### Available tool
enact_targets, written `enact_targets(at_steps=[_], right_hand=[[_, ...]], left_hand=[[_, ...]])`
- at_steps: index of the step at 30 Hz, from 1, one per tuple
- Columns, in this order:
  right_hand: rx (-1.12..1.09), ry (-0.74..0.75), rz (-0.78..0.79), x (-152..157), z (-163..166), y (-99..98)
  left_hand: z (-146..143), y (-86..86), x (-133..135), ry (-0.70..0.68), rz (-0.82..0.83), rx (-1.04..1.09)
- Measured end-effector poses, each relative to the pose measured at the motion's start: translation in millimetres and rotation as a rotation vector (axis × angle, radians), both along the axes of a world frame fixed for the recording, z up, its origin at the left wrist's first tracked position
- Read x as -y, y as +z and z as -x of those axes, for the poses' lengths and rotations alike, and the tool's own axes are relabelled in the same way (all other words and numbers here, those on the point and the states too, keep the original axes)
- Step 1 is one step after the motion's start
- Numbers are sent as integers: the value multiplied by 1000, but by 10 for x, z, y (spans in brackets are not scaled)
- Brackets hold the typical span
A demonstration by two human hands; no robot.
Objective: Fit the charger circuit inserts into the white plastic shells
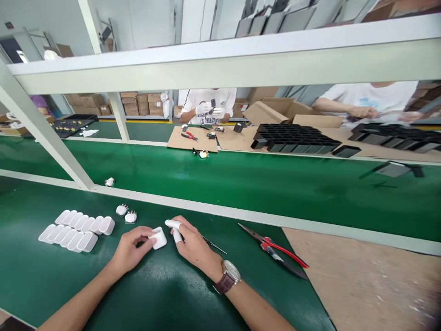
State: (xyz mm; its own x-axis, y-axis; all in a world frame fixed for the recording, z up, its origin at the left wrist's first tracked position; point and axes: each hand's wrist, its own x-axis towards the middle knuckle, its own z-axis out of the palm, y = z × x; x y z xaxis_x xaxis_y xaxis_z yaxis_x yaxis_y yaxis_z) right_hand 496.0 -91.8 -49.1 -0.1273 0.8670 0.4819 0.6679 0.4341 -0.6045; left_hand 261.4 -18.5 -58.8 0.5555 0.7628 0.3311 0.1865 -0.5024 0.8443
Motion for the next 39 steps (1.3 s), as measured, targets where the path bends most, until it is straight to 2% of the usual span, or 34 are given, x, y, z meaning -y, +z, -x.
enact_targets(at_steps=[2, 4, 7, 10, 13, 18, 20, 22, 25, 28, 32, 35, 39], right_hand=[[40, -10, -1, 5, 41, -83], [128, 6, -8, 13, 83, -146], [241, 47, -26, 20, 120, -194], [255, 69, -12, 22, 109, -209], [241, 75, 3, 27, 83, -218], [232, 54, 42, 35, 76, -227], [242, 46, 94, 27, 81, -224], [250, 51, 143, 14, 84, -216], [249, 61, 172, -4, 82, -204], [246, 74, 170, -11, 78, -201], [221, 55, 113, -11, 81, -227], [135, -17, 15, -18, 93, -264], [95, -18, -52, -29, 108, -310]], left_hand=[[21, 4, -74, 150, 214, 85], [43, 31, -142, 237, 280, 139], [10, 113, -238, 234, 177, 102], [-162, 249, -457, 204, -30, -131], [-421, 412, -927, 239, -175, -350], [-719, 558, -1822, 413, -209, -545], [-721, 543, -1995, 451, -217, -631], [-635, 511, -2050, 466, -235, -712], [-380, 514, -2043, 484, -255, -820], [-121, 622, -2044, 467, -247, -881], [4, 778, -1906, 380, -271, -838], [-57, 745, -1469, 228, -322, -745], [-160, 536, -624, -62, -356, -681]])
